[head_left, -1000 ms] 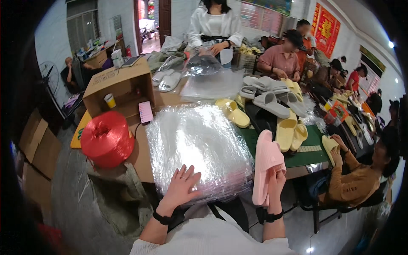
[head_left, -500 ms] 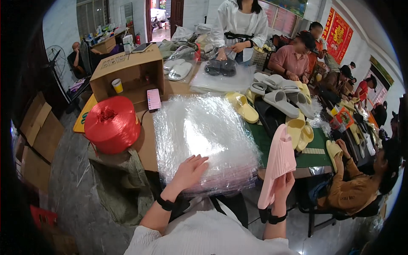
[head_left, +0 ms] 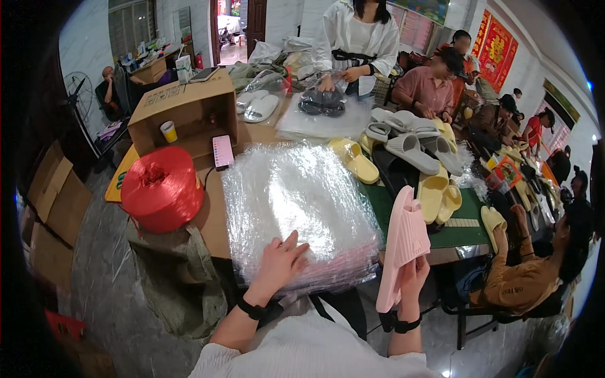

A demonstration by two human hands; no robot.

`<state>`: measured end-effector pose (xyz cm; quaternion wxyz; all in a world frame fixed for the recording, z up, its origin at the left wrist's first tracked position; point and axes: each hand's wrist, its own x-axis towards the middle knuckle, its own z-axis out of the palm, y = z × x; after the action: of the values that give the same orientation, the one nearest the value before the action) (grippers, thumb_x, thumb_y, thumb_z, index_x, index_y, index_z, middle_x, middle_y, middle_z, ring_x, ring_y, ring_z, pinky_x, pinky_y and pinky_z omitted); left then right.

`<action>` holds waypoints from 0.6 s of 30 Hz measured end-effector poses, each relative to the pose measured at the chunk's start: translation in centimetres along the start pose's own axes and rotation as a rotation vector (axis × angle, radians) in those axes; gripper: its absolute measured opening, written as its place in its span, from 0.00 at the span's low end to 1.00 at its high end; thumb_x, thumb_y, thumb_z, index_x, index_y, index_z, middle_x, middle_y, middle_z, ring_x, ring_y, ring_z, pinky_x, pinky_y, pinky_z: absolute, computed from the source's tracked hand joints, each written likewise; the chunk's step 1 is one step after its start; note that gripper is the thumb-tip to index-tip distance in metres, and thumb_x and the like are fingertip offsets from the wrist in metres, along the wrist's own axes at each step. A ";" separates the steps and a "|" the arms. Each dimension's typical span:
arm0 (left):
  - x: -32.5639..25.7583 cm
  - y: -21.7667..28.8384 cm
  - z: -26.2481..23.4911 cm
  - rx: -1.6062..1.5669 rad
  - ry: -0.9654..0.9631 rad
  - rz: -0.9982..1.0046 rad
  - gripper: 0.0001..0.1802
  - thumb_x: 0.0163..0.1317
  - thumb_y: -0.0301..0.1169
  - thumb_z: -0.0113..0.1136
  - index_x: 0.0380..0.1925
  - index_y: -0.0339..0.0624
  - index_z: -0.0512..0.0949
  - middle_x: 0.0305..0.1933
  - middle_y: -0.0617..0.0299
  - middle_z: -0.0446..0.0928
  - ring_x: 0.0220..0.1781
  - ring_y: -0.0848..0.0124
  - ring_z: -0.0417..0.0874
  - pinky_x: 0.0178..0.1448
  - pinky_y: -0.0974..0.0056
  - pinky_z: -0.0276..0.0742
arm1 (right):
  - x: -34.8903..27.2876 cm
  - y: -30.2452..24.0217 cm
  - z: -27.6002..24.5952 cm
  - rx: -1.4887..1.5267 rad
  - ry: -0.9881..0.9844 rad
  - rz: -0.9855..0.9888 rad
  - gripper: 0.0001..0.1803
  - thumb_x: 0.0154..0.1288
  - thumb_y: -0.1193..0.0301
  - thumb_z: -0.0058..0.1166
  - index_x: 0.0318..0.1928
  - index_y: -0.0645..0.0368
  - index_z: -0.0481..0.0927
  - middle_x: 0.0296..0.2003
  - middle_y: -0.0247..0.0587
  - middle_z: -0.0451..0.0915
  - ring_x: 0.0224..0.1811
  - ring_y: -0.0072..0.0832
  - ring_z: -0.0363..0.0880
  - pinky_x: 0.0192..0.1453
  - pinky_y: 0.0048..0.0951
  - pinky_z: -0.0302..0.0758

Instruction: Packing manufactured foam sandals into plastic bags and preparing them for shipping.

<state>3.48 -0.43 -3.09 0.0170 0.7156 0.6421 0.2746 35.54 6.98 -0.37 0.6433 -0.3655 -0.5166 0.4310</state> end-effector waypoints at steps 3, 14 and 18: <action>0.4 -0.1 0.2 -0.185 0.046 -0.126 0.16 0.67 0.39 0.57 0.49 0.52 0.86 0.63 0.51 0.79 0.48 0.55 0.74 0.57 0.57 0.72 | -0.1 -0.5 0.0 -0.011 -0.010 0.024 0.18 0.75 0.75 0.49 0.59 0.74 0.74 0.53 0.46 0.81 0.55 0.31 0.82 0.60 0.32 0.77; 0.8 -2.8 2.4 -0.652 0.155 -0.325 0.18 0.73 0.37 0.49 0.49 0.45 0.86 0.54 0.55 0.85 0.37 0.60 0.82 0.53 0.60 0.76 | -1.1 0.1 0.2 -0.121 -0.101 0.015 0.15 0.74 0.74 0.51 0.55 0.72 0.77 0.49 0.43 0.83 0.51 0.28 0.82 0.56 0.30 0.77; 1.0 -3.0 2.6 -1.357 0.169 -0.682 0.25 0.79 0.42 0.46 0.50 0.29 0.82 0.47 0.57 0.85 0.46 0.72 0.83 0.52 0.68 0.77 | -0.7 -1.3 -0.5 -0.657 -0.204 -0.259 0.13 0.63 0.66 0.62 0.44 0.60 0.84 0.44 0.49 0.84 0.46 0.53 0.80 0.55 0.44 0.75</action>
<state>1.81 1.83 -6.07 0.4877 0.2871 0.5171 0.6421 36.24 5.88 0.47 0.4863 -0.4393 -0.7307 0.1913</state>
